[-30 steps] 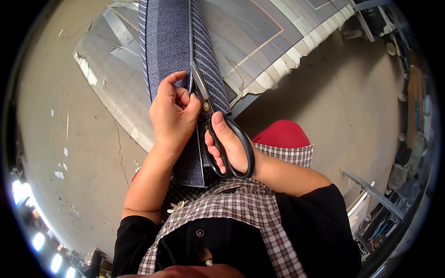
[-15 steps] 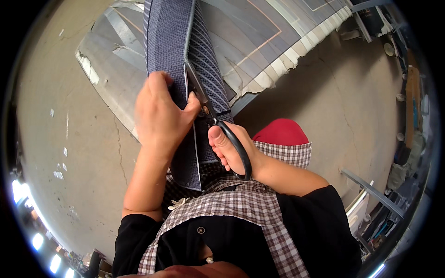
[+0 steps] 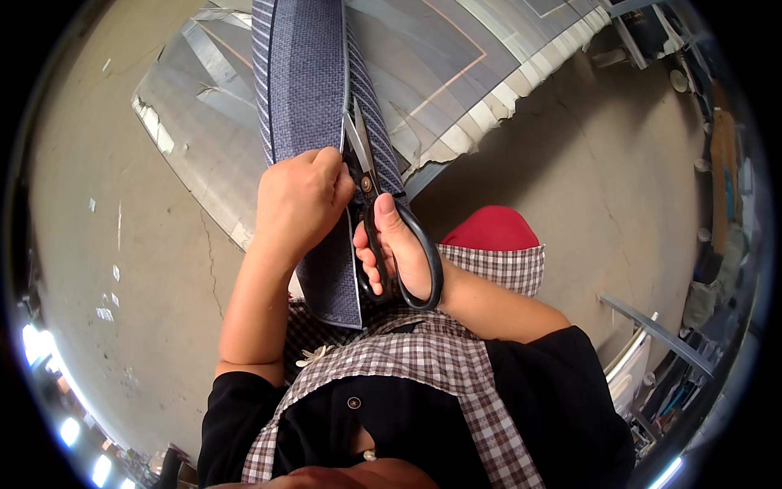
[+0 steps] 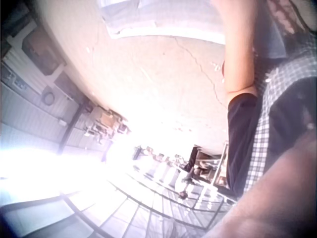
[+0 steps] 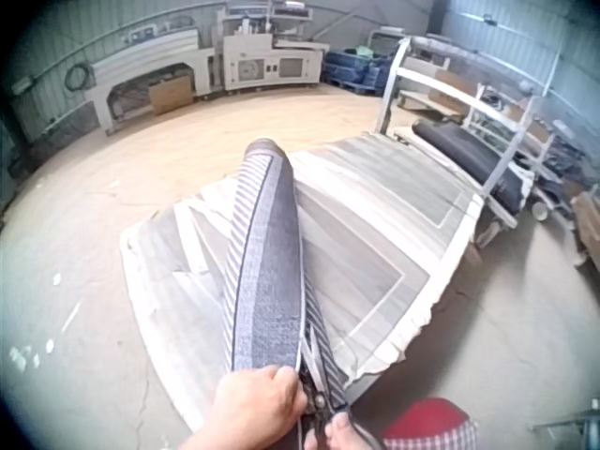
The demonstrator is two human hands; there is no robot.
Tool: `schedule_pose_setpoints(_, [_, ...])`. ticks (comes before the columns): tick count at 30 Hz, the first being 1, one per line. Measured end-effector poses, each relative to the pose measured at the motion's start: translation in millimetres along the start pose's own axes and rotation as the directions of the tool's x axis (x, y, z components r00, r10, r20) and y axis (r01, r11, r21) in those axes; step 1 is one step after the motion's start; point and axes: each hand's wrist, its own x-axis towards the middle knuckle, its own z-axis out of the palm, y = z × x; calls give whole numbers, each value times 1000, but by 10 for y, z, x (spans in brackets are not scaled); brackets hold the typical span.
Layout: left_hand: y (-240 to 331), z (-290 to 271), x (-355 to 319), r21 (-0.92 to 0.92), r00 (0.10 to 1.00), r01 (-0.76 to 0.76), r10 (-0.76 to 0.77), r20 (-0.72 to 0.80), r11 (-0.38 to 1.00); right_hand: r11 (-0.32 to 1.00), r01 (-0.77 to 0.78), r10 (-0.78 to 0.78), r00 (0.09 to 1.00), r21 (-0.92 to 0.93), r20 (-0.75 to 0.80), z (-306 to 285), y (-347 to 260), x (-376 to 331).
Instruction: The person uses large shears to trim the edge of a roll of patterned blue and gray rubberized material. They hold the material with one hand while making precise cuts along the length of the roll.
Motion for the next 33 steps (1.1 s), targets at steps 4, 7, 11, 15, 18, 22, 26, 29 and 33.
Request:
schedule_pose_setpoints(4, [-25, 33, 34, -78, 1000, -18, 16, -15, 997, 991, 43, -56, 993, -123, -104, -1, -15, 6])
schedule_pose_setpoints(7, [-43, 19, 26, -118, 1000, -15, 14, -11, 993, 981, 18, -41, 992, -191, -119, -44, 15, 10])
schedule_pose_setpoints(11, [-51, -6, -24, -134, 1000, -18, 17, -9, 991, 986, 49, -71, 988, -161, -134, 30, 87, -3])
schedule_pose_setpoints(15, [-58, -4, -67, -158, 1000, -18, 17, -7, 987, 996, 58, -68, 987, -74, -148, 107, 41, -31])
schedule_pose_setpoints(18, [-1, -7, 0, -194, 1000, -21, 17, -19, 981, 953, 113, -152, 981, -282, -123, 2, -5, -13])
schedule_pose_setpoints(22, [6, 93, 60, -161, 999, -19, 14, -33, 987, 958, 85, -129, 981, -274, -144, -23, -89, 11])
schedule_pose_setpoints(26, [-189, -3, -42, -173, 999, 32, -36, -25, 984, 983, 37, -43, 999, -178, -27, 42, -117, 128])
schedule_pose_setpoints(29, [-189, -187, 9, -133, 919, 263, -206, 335, 956, 989, -117, 122, 992, -93, 45, 25, -171, 189])
schedule_pose_setpoints(33, [-113, 12, 214, -124, 943, 188, -145, 298, 974, 981, 85, -94, 995, -173, -44, -432, -69, 297])
